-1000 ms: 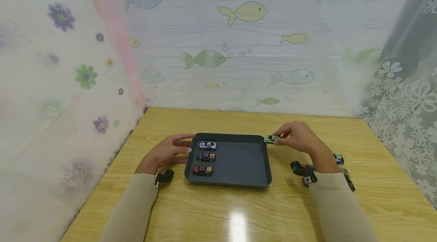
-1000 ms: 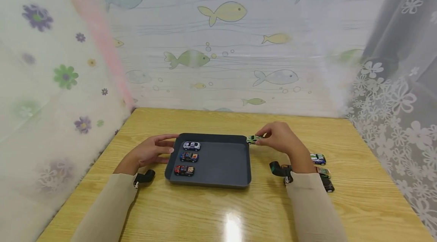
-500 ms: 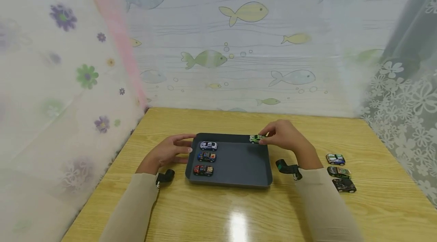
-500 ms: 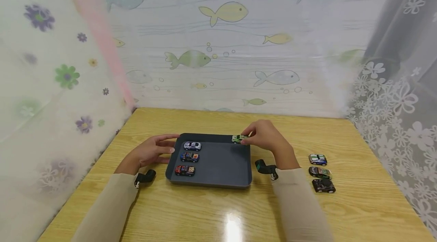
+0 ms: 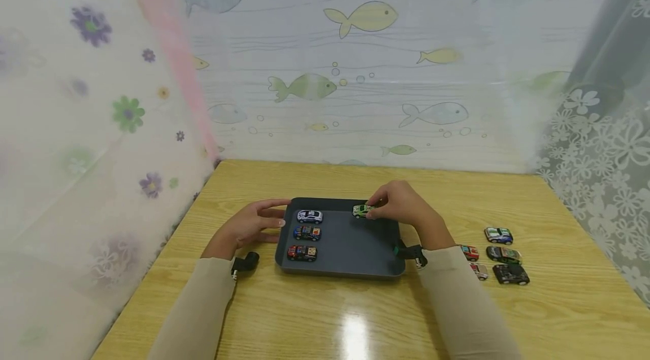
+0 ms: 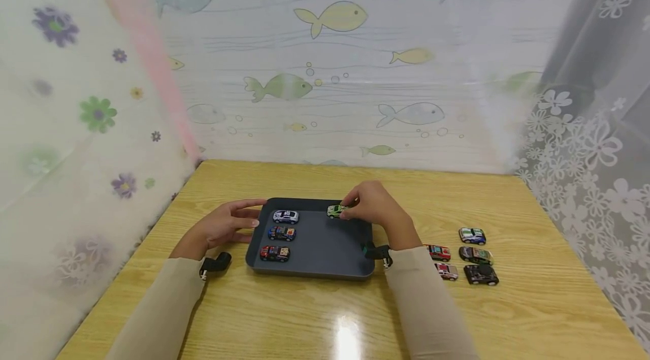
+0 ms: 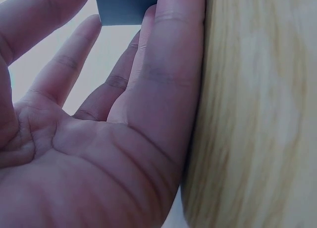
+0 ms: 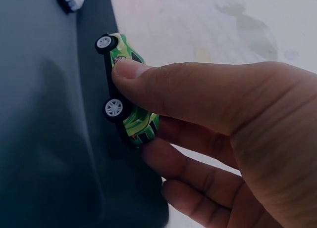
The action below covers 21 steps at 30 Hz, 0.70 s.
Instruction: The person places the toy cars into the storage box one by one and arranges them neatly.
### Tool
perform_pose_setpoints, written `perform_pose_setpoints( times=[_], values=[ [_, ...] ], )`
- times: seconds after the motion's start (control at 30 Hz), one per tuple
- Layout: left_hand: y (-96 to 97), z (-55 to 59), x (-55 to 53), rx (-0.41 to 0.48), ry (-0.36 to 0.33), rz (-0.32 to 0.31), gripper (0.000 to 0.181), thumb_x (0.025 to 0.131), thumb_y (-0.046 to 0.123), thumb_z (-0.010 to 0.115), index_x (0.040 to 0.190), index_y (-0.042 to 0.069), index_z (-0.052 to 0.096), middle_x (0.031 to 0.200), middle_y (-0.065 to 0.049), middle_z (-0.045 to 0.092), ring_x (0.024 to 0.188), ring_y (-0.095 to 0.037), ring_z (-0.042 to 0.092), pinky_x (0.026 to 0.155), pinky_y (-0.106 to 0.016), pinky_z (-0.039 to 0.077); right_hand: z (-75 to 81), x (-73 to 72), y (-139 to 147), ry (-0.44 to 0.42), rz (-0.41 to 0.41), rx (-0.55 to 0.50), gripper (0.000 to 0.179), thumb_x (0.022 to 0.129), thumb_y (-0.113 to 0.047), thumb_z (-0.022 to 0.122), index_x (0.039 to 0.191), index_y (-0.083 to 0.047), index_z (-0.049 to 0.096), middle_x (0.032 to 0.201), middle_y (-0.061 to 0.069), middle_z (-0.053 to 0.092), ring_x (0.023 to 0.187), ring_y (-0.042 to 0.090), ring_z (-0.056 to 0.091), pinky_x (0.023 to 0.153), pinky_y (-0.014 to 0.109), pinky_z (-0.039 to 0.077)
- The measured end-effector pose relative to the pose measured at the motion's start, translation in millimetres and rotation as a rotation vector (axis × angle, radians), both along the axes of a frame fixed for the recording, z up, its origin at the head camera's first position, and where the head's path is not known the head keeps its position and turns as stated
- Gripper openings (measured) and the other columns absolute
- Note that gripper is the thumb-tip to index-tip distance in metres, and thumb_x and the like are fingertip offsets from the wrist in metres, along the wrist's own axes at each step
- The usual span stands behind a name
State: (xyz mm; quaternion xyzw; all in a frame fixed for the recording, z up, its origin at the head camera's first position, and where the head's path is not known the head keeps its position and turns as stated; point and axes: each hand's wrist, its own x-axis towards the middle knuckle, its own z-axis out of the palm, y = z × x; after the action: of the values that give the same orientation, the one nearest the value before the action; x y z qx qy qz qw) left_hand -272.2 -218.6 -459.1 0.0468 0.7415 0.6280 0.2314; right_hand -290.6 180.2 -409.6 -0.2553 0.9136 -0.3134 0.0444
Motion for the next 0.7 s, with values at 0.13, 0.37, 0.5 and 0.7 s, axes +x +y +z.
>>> perform_pose_setpoints(
  times=[0.13, 0.37, 0.5, 0.7],
  values=[
    [-0.3, -0.9, -0.9, 0.004, -0.002, -0.001, 0.064, 0.097, 0.012, 0.074, 0.155, 0.027, 0.05, 0.157, -0.02, 0.048, 0.121, -0.031, 0.068, 0.091, -0.048, 0.062, -3.2, -1.5, -9, -0.001, 0.012, 0.019, 0.021, 0.085, -0.025, 0.087, 0.103, -0.016, 0.084, 0.103, 0.0, 0.079, 0.085, 0.01, 0.072, 0.073, 0.032, 0.06],
    [-0.8, -3.1, -2.2, 0.003, 0.002, -0.002, 0.063, 0.097, 0.012, 0.074, 0.154, 0.027, 0.051, 0.156, -0.019, 0.048, 0.121, -0.031, 0.068, 0.091, -0.048, 0.062, -10.4, -4.2, -20, -0.003, 0.002, 0.073, 0.021, 0.085, -0.027, 0.088, 0.104, -0.018, 0.084, 0.104, -0.002, 0.079, 0.087, 0.01, 0.071, 0.075, 0.031, 0.06],
    [-0.6, -3.1, -2.4, 0.003, 0.001, 0.0, 0.062, 0.098, 0.01, 0.072, 0.154, 0.026, 0.051, 0.156, -0.02, 0.048, 0.121, -0.031, 0.068, 0.091, -0.048, 0.062, -13.1, -4.8, -25, 0.021, 0.005, 0.108, 0.022, 0.085, -0.028, 0.088, 0.105, -0.018, 0.084, 0.106, -0.001, 0.079, 0.089, 0.012, 0.071, 0.076, 0.033, 0.06],
    [-0.5, -2.4, -2.0, 0.002, -0.002, 0.005, 0.062, 0.098, 0.009, 0.071, 0.154, 0.027, 0.051, 0.156, -0.019, 0.048, 0.121, -0.031, 0.068, 0.091, -0.048, 0.062, -16.0, -4.4, -33, 0.061, 0.01, 0.13, 0.022, 0.084, -0.029, 0.088, 0.104, -0.02, 0.084, 0.105, -0.003, 0.079, 0.091, 0.014, 0.071, 0.079, 0.035, 0.06]
  ],
)
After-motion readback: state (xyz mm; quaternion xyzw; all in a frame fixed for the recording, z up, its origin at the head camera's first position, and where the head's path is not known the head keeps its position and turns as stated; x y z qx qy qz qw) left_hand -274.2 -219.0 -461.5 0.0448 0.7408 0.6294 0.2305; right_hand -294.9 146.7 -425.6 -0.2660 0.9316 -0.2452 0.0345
